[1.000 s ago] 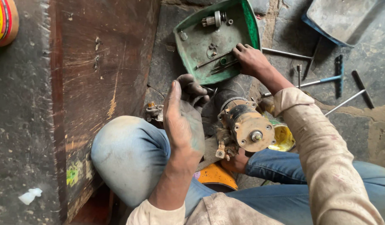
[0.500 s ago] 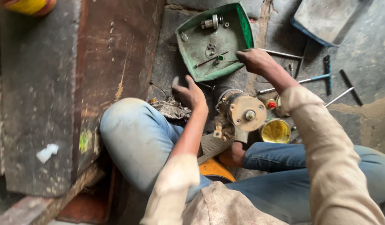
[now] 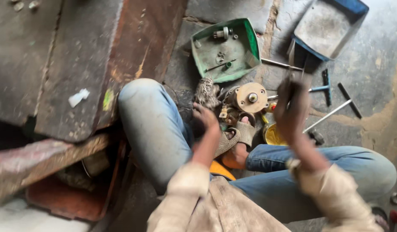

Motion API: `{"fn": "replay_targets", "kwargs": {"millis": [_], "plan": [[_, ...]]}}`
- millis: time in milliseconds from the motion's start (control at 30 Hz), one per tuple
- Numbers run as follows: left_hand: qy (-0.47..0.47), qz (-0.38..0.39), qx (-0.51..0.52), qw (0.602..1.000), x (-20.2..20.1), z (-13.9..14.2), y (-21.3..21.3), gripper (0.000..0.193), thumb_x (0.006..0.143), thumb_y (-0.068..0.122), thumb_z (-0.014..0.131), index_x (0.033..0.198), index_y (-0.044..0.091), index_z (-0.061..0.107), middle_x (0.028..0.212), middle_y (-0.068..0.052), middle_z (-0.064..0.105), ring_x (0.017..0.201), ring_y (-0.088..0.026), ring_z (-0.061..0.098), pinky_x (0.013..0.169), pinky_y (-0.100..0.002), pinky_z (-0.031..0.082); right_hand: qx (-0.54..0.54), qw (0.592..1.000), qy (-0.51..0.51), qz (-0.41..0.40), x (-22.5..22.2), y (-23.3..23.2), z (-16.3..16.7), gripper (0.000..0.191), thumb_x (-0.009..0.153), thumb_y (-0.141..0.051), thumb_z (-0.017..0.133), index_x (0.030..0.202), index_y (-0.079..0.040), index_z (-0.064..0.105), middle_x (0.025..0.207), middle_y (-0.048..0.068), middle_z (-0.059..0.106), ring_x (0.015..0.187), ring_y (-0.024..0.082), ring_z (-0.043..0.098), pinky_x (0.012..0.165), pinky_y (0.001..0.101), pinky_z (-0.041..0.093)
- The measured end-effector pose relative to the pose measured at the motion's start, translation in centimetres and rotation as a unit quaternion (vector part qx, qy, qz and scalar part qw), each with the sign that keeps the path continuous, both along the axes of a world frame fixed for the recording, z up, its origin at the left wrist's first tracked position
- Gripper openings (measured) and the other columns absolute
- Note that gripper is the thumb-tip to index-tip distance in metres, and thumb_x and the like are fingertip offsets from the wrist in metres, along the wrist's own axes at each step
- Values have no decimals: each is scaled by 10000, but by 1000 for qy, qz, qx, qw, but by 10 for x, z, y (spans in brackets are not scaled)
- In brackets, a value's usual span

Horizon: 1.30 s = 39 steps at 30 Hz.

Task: The person sits on the workshop floor repairing a small engine or pump component. They wipe the housing with a cloth, fit the cover onto the base, and use a T-handle wrench and hammer to drive and tighten parts, picking small fasteners from a tray as they reassemble the unit.

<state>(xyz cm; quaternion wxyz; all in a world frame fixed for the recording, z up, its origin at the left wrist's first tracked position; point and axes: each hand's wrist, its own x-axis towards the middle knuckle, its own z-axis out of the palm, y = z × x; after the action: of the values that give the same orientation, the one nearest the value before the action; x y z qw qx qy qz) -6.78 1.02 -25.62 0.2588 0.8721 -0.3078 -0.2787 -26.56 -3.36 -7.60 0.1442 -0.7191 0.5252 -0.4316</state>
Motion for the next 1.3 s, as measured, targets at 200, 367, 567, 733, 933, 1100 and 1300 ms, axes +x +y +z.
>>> {"fn": "replay_targets", "kwargs": {"millis": [200,367,567,733,933,1100,1300], "plan": [[273,86,-207,936,10,157,115,464,1056,290,556,1390,-32,579,1322,-170,644,1168,-258,591,982,-393,447,175,977,122,33,95,119,-22,231,908,-63,595,1095,-52,459,700,216,585,605,435,566,577,561,418],[524,202,-192,805,37,206,71,455,995,411,585,1252,39,627,1167,-71,680,990,-170,625,872,-336,515,264,962,56,40,134,137,-1,265,953,-104,639,1074,-7,423,684,256,600,640,510,575,541,573,410],[503,158,-236,816,69,191,20,572,1058,527,510,1181,-22,614,1039,-144,671,914,-237,673,828,-403,577,296,954,-33,34,106,184,48,265,929,-12,581,1165,-26,461,669,213,550,535,339,541,518,413,449],[389,-108,-292,867,54,181,-13,802,1023,558,680,1494,-30,406,1458,-185,530,1369,-333,491,1158,-461,350,222,974,6,-32,38,179,95,101,1008,-45,591,1100,-55,631,760,87,655,629,192,605,573,336,469],[206,-245,-217,922,76,197,-32,699,908,598,623,1293,15,640,1177,-196,737,1147,-312,692,973,-400,536,57,980,188,-9,-7,80,149,222,942,74,573,1093,-50,679,947,173,626,873,388,635,772,453,497],[277,-189,-243,910,82,204,-32,570,949,504,630,1231,10,650,1156,-172,768,1070,-288,739,928,-376,538,67,961,267,-4,13,14,158,179,984,-25,627,1152,-48,683,1106,176,673,939,430,643,769,506,509],[238,-104,-357,897,92,216,-41,446,1060,397,614,1200,-27,597,1123,-159,709,1028,-256,680,931,-396,537,75,937,333,69,49,-14,141,178,913,-53,649,1086,-60,694,1030,146,658,931,376,666,768,478,528]]}}
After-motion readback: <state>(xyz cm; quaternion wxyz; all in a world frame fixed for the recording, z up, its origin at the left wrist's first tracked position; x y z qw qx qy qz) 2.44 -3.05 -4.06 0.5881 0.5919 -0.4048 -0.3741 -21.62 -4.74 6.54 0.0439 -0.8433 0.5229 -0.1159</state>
